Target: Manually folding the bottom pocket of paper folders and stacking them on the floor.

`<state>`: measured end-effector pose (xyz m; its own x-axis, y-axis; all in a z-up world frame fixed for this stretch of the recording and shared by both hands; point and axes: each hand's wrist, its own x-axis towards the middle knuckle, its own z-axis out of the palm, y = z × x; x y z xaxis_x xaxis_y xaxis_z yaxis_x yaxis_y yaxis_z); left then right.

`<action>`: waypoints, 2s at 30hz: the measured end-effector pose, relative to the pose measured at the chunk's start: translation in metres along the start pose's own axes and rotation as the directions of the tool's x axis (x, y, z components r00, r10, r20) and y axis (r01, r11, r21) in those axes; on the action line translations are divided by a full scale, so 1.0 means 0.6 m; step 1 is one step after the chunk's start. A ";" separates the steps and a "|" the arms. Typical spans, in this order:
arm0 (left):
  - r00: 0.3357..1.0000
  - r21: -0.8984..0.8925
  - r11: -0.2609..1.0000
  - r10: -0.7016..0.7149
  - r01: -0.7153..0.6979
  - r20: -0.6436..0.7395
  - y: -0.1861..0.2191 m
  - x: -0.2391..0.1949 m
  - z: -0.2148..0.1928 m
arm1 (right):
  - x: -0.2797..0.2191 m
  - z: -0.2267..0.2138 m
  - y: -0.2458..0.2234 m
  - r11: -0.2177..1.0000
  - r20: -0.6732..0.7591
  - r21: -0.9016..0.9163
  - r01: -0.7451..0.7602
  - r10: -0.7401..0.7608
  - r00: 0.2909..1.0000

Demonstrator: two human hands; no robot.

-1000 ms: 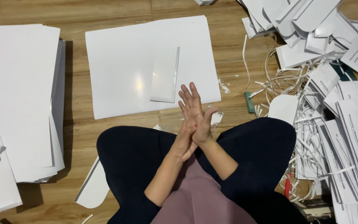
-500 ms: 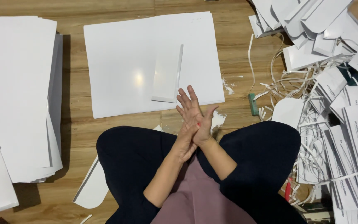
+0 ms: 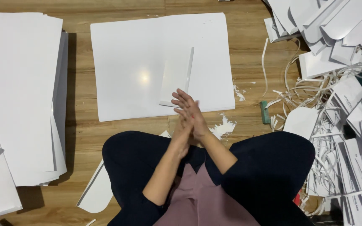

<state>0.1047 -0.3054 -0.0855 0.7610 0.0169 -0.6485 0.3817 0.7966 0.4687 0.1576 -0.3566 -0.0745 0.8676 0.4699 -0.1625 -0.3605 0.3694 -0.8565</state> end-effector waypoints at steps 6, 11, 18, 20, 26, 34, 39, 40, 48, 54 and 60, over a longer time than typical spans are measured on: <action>0.835 0.520 0.836 0.405 -0.174 -0.372 0.091 0.089 -0.139 | 0.089 -0.043 0.092 0.211 0.110 -0.971 0.111 -0.018 0.994; 0.878 0.377 0.926 0.208 -0.034 -0.431 0.103 0.092 -0.145 | 0.088 -0.044 0.109 0.075 0.110 -0.992 0.101 0.121 0.986; 0.940 0.339 0.940 0.090 0.028 -0.328 0.049 0.133 -0.180 | 0.031 -0.065 0.081 0.145 0.184 -0.971 0.188 -0.043 0.982; 0.942 0.316 0.949 0.094 0.013 -0.323 0.066 0.109 -0.157 | 0.024 -0.058 0.078 -0.015 0.410 -0.909 0.416 -0.197 0.891; 0.951 0.379 0.925 0.124 -0.008 -0.282 0.065 0.094 -0.162 | 0.011 -0.049 0.075 -0.165 0.523 -0.852 0.496 -0.271 0.808; 0.953 0.420 0.905 0.182 -0.067 -0.240 0.065 0.077 -0.142 | 0.009 -0.064 0.091 -0.295 0.567 -0.820 0.491 -0.301 0.767; 0.951 0.402 0.912 0.192 -0.082 -0.244 0.066 0.083 -0.148 | 0.011 -0.052 0.091 -0.345 0.597 -0.797 0.496 -0.325 0.733; 0.950 0.400 0.913 0.197 -0.087 -0.243 0.067 0.083 -0.146 | 0.013 -0.052 0.093 -0.355 0.598 -0.796 0.489 -0.339 0.727; 0.949 0.413 0.905 0.211 -0.099 -0.236 0.074 0.071 -0.133 | 0.005 -0.042 0.079 -0.127 0.476 -0.875 0.467 -0.401 0.783; 0.951 0.415 0.904 0.213 -0.105 -0.223 0.064 0.080 -0.146 | 0.003 -0.043 0.084 -0.174 0.501 -0.862 0.475 -0.429 0.752; 0.942 0.465 0.877 0.249 -0.120 -0.225 0.062 0.081 -0.147 | 0.011 -0.058 0.108 -0.303 0.582 -0.812 0.499 -0.361 0.729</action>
<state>0.1097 -0.2217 -0.1525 0.6936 0.3500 -0.6296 0.4873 0.4158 0.7679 0.1520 -0.3573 -0.1479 0.5632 0.6757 0.4757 0.8199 -0.5288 -0.2196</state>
